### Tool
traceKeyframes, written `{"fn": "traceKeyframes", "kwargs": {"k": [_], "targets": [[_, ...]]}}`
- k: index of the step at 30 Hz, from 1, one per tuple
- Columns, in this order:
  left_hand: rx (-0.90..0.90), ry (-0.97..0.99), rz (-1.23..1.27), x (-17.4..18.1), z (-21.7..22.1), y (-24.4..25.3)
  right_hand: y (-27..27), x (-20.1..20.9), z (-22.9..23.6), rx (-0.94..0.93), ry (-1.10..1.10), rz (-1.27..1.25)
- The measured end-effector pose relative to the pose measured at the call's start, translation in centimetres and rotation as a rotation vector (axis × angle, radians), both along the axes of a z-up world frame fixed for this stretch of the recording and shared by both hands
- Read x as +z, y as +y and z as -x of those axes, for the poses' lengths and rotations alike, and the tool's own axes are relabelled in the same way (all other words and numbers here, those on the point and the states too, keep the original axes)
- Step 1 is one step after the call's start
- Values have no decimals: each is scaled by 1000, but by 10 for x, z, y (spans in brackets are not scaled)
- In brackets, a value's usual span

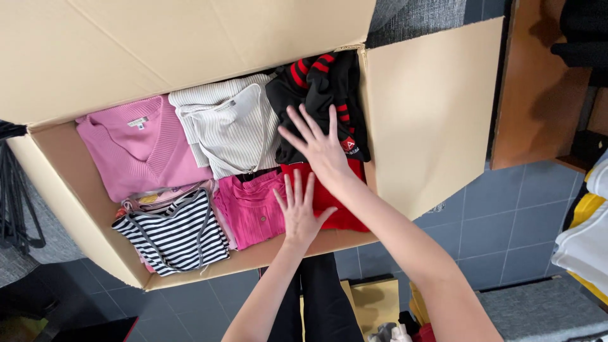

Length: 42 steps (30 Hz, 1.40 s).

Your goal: Fold various clothing items on a desk and pack them into a cardboard box

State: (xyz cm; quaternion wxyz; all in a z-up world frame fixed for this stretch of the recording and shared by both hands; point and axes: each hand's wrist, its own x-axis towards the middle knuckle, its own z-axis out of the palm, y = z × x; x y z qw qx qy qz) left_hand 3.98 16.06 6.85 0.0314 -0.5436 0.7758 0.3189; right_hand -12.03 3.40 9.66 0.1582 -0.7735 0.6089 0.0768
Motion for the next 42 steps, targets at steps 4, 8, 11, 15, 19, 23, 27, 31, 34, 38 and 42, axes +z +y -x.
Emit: {"fn": "traceKeyframes", "kwargs": {"k": [4, 8, 11, 15, 19, 23, 27, 31, 34, 38, 42], "targets": [[-227, -273, -2, -26, -1, 10, -8, -38, 11, -127, 39, -184], [-269, -353, -10, -35, -3, 22, -5, -56, 12, -134, 65, -246], [-242, -362, 52, -37, -2, 18, -15, -78, 7, -134, 131, -239], [-254, -366, 24, -47, -1, 18, -40, -102, -2, -183, 225, -318], [-282, -374, 40, -51, -6, 27, -32, -102, -3, -256, 151, -333], [-287, -365, 83, -54, -8, 28, -16, -140, 5, -263, 112, -294], [-270, -340, 86, -52, -8, 34, -2, -142, 7, -222, 48, -178], [-294, -361, 96, -57, -6, 33, 19, -95, 7, -340, 138, -87], [-300, -368, 86, -54, -6, 32, 26, -35, 2, -581, 32, -100], [-313, -353, 71, -55, -7, 28, 48, -83, 13, -605, 52, -92], [-307, -356, 47, -47, -4, 25, 38, -106, 19, -589, 56, -194]]}}
